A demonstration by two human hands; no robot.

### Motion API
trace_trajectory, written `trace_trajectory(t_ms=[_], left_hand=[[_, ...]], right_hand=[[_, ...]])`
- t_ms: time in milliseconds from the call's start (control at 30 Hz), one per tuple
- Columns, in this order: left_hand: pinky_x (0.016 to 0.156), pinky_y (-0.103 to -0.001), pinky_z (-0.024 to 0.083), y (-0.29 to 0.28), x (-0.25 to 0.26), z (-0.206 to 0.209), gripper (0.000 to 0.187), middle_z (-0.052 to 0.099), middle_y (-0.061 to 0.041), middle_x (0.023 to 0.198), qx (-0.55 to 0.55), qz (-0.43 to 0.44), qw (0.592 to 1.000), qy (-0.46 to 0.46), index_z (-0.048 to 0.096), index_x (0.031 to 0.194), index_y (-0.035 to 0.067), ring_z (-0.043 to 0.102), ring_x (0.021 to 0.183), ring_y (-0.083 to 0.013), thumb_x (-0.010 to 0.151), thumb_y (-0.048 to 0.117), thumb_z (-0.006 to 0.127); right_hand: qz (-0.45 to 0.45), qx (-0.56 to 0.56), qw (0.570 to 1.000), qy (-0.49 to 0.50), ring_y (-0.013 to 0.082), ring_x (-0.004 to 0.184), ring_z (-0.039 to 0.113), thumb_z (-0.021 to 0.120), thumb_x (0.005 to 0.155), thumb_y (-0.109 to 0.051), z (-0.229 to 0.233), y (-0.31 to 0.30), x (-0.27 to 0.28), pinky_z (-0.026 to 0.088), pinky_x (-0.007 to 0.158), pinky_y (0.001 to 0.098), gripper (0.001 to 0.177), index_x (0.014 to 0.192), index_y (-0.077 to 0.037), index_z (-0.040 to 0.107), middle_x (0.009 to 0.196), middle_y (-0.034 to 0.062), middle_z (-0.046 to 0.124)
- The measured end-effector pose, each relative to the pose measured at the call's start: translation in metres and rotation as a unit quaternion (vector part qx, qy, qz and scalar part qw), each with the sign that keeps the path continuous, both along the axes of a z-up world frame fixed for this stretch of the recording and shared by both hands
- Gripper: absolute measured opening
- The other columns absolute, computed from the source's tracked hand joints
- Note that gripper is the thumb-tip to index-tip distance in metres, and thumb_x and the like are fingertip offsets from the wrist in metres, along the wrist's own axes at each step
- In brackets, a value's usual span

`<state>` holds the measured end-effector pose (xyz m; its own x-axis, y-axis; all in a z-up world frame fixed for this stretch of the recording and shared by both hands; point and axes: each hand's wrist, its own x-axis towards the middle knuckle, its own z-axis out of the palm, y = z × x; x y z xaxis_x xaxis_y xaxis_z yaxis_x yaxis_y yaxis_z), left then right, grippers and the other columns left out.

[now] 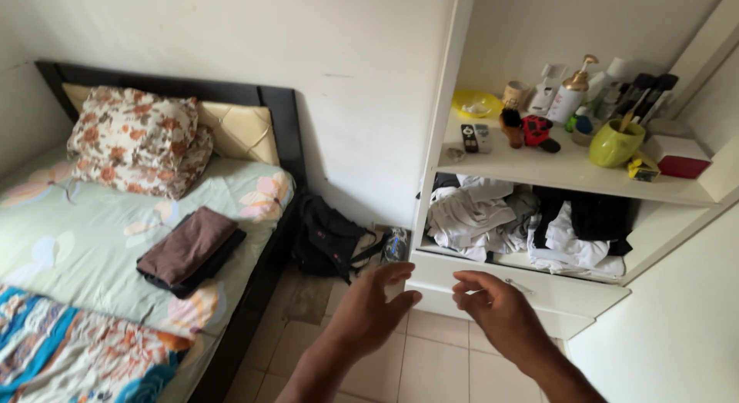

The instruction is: Organizing various items including remotes, a game controller, and a hairbrush on a shelf and bed.

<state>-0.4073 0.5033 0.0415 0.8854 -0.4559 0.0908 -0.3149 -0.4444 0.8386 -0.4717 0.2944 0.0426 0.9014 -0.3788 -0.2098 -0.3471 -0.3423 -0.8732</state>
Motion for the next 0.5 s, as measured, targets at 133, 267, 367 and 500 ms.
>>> trace_trajectory(t_ms=[133, 267, 367, 500], left_hand=[[0.084, -0.034, 0.058, -0.018, 0.011, 0.002, 0.049, 0.074, -0.003, 0.128, -0.046, -0.007, 0.999, 0.004, 0.066, 0.131, 0.019, 0.07, 0.122, -0.0152, 0.085, 0.037, 0.069], [0.087, -0.034, 0.057, -0.032, 0.019, 0.013, 0.048, 0.074, -0.004, 0.127, -0.05, -0.009, 0.999, 0.011, 0.067, 0.129, 0.018, 0.07, 0.121, -0.0162, 0.085, 0.037, 0.069], [0.089, -0.034, 0.057, -0.045, 0.027, 0.016, 0.048, 0.074, -0.002, 0.128, -0.014, -0.014, 0.999, 0.037, 0.068, 0.13, 0.02, 0.07, 0.121, -0.0144, 0.084, 0.035, 0.067], [0.09, -0.033, 0.057, -0.067, 0.037, 0.004, 0.05, 0.076, -0.001, 0.127, -0.024, -0.009, 0.997, 0.078, 0.068, 0.13, 0.02, 0.071, 0.121, -0.0134, 0.083, 0.035, 0.07]], right_hand=[[-0.018, 0.011, 1.0, 0.01, 0.0161, 0.091, 0.074, 0.07, 0.086, -0.029, 0.022, -0.013, 0.009, 0.056, 0.083, 0.0293, 0.043, 0.126, -0.016, 0.078, 0.103, 0.0052, 0.077], [-0.014, 0.002, 1.0, 0.019, 0.0155, 0.095, 0.078, 0.067, 0.086, -0.033, 0.017, -0.029, 0.019, 0.053, 0.086, 0.0281, 0.047, 0.129, -0.018, 0.075, 0.108, 0.0017, 0.079], [-0.026, 0.059, 0.998, -0.015, 0.0177, 0.088, 0.075, 0.072, 0.086, -0.022, 0.011, -0.04, 0.022, 0.055, 0.085, 0.0284, 0.042, 0.126, -0.011, 0.077, 0.1, 0.0048, 0.078], [-0.021, 0.026, 0.999, 0.037, 0.0126, 0.097, 0.075, 0.069, 0.085, -0.029, 0.014, -0.054, 0.021, 0.052, 0.086, 0.0261, 0.044, 0.127, -0.018, 0.077, 0.11, -0.002, 0.08]])
